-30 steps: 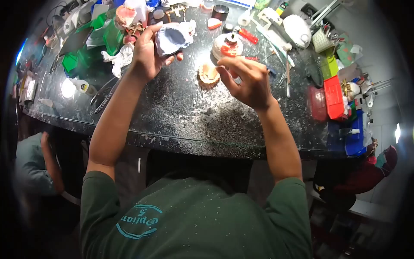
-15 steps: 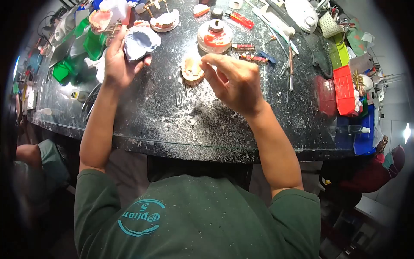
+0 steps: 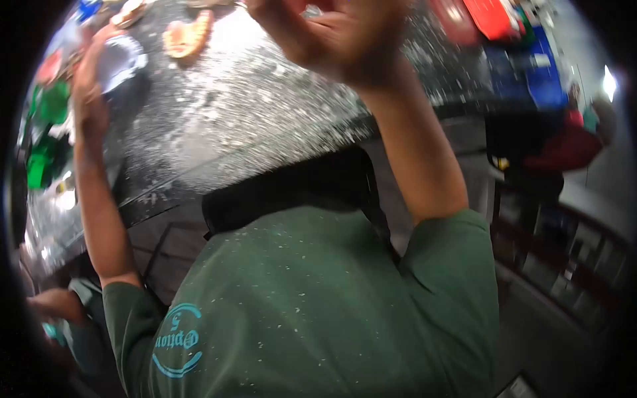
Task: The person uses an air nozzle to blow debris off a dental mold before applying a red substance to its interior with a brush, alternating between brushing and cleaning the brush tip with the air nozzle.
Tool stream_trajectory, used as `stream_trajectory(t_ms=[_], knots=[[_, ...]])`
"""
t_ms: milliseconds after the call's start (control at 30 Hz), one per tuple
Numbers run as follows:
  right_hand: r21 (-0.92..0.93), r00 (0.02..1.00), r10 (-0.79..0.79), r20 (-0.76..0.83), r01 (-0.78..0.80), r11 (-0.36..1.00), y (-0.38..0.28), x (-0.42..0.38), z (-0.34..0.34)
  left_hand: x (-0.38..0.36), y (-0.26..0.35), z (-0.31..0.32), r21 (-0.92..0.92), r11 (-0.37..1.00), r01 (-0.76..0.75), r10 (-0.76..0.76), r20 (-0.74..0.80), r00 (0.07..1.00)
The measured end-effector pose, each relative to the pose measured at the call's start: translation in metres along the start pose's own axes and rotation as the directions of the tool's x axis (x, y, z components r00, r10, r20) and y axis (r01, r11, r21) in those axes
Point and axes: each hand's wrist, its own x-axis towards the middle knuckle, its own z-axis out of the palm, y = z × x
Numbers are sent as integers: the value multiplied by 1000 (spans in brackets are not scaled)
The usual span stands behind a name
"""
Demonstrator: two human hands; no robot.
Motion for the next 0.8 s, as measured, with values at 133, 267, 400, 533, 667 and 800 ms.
stream_trajectory(t_ms=[133, 267, 400, 533, 667, 800], knots=[[27, 944, 302, -135, -301, 953, -25, -74, -123, 1, -7, -4, -74, 977, 202, -193, 113, 975], [-357, 601, 763, 238, -676, 645, -49, -175, -174, -3, -13, -9, -168, 820, 547, -534, 120, 837], [-310, 222, 862, 456, -868, 387, -82, -279, -172, 3, -22, -7, 131, 956, 264, -276, 83, 957], [-385, 109, 815, 570, -840, 382, -95, -293, -133, 12, 9, 0, -32, 755, 655, -654, 36, 755], [-344, 215, 765, 607, -797, 497, -86, -301, -113, 6, -11, 1, 137, 869, 475, -483, 38, 875], [-329, 155, 728, 668, -815, 476, -80, -288, -102, 4, 2, 1, 298, 847, 441, -473, 41, 880]])
